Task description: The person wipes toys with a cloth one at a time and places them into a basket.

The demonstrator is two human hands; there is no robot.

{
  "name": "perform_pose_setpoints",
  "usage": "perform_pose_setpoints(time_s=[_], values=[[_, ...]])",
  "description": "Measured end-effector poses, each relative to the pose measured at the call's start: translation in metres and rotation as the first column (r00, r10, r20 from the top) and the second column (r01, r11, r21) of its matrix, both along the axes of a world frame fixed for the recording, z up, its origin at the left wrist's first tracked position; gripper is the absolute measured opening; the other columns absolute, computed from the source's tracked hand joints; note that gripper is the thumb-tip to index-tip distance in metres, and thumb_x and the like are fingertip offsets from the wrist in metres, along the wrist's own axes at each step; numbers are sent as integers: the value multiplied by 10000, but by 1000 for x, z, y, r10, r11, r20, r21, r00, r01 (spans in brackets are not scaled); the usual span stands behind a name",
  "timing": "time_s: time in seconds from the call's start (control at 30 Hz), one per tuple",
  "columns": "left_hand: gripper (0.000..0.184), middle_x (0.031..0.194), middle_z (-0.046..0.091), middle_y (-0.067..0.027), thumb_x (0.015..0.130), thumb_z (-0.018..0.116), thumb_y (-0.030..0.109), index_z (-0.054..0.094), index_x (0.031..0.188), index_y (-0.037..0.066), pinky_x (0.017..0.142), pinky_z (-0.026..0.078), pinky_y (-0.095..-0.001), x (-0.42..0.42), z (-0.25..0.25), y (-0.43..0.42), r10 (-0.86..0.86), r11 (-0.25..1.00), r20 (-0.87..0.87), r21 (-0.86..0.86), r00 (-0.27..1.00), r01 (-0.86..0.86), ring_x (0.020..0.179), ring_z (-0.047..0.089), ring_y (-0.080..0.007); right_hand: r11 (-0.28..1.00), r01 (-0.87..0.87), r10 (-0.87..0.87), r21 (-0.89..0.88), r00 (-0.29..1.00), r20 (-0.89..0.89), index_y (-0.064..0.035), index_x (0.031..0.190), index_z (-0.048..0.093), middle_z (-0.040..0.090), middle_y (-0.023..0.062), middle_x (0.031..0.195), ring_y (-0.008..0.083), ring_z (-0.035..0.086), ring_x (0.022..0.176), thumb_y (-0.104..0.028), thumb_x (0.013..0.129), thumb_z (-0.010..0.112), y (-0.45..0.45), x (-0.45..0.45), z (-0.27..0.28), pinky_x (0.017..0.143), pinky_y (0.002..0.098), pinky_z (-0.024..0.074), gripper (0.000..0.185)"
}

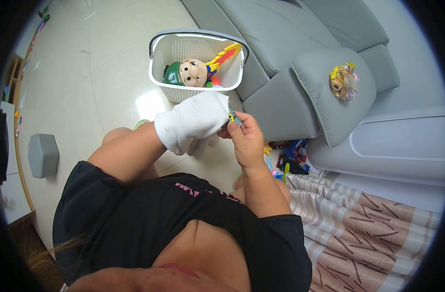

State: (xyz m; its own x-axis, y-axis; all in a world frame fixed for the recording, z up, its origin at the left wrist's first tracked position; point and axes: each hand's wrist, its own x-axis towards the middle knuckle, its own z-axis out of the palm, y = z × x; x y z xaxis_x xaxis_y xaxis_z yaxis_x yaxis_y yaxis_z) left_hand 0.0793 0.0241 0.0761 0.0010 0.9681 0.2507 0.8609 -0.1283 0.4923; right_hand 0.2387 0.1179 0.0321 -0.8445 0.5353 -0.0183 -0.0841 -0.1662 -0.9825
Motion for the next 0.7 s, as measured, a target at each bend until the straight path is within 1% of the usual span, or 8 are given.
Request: perform_pose_setpoints(time_s=[0.2, 0.4, 0.47, 0.57, 0.6, 0.63, 0.67, 0.7], values=[[122, 788, 592, -190, 629, 649, 70, 598, 716, 0, 664, 501, -395, -2, 11, -13, -80, 990, -74, -123, 994, 71, 768, 609, -356, 999, -21, 23, -38, 998, 60, 3, 1150, 510, 644, 96, 901, 188, 648, 762, -252, 939, 582, -1, 0, 1, 710, 322, 542, 339], [302, 799, 584, -175, 682, 674, 58, 567, 957, -7, 702, 497, -352, -6, -18, -11, 84, 996, -3, -20, 996, -84, 770, 608, -336, 943, -100, 150, -317, 979, 138, 0, 1198, 471, 623, 111, 905, 202, 657, 748, -249, 953, 517, 0, -2, 13, 684, 309, 542, 352], [270, 799, 599, -181, 726, 653, 107, 572, 958, -3, 672, 500, -363, -4, -15, -16, 74, 988, 656, 55, 751, -146, 740, 616, -336, 929, -110, 162, -354, 979, 123, 0, 1206, 466, 623, 114, 905, 210, 660, 747, -260, 955, 499, -2, -3, 19, 679, 311, 542, 363], [231, 775, 610, -184, 770, 597, 137, 588, 961, 7, 639, 502, -380, -5, 4, -11, 322, 936, 815, -349, 481, -36, 702, 622, -342, 918, -116, 170, -380, 979, 112, 15, 1204, 463, 625, 134, 902, 239, 663, 749, -275, 958, 457, 1, -1, 16, 684, 336, 546, 380], [231, 775, 610, -184, 770, 597, 137, 588, 961, 7, 639, 502, -380, -5, 2, -8, 322, 936, 815, -350, 481, -35, 702, 622, -342, 922, -112, 166, -371, 979, 117, 29, 1195, 466, 627, 152, 899, 260, 663, 752, -278, 959, 432, 2, 0, 14, 693, 359, 549, 389], [178, 723, 620, -180, 765, 600, 136, 605, 891, 10, 635, 511, -384, -5, -2, -4, 150, 982, 497, -176, 854, -70, 695, 635, -344, 922, -111, 165, -371, 979, 118, 29, 1195, 466, 627, 152, 899, 260, 663, 752, -278, 959, 432, 2, 0, 14, 693, 359, 549, 389], [137, 670, 630, -177, 761, 603, 134, 622, 822, 14, 631, 519, -388, -5, -6, -1, 11, 1000, 19, -3, 1000, -11, 688, 647, -346, 924, -128, 182, -362, 976, 120, 18, 1180, 484, 631, 144, 890, 251, 665, 753, -279, 955, 451, 2, 0, 13, 683, 341, 545, 375], [137, 670, 630, -177, 761, 603, 134, 622, 822, 14, 631, 519, -388, -5, -7, 1, 10, 1000, 19, -4, 1000, -10, 688, 647, -346, 925, -145, 199, -352, 972, 121, 8, 1165, 502, 635, 136, 881, 242, 667, 755, -281, 952, 469, 2, 0, 13, 674, 324, 541, 361]])
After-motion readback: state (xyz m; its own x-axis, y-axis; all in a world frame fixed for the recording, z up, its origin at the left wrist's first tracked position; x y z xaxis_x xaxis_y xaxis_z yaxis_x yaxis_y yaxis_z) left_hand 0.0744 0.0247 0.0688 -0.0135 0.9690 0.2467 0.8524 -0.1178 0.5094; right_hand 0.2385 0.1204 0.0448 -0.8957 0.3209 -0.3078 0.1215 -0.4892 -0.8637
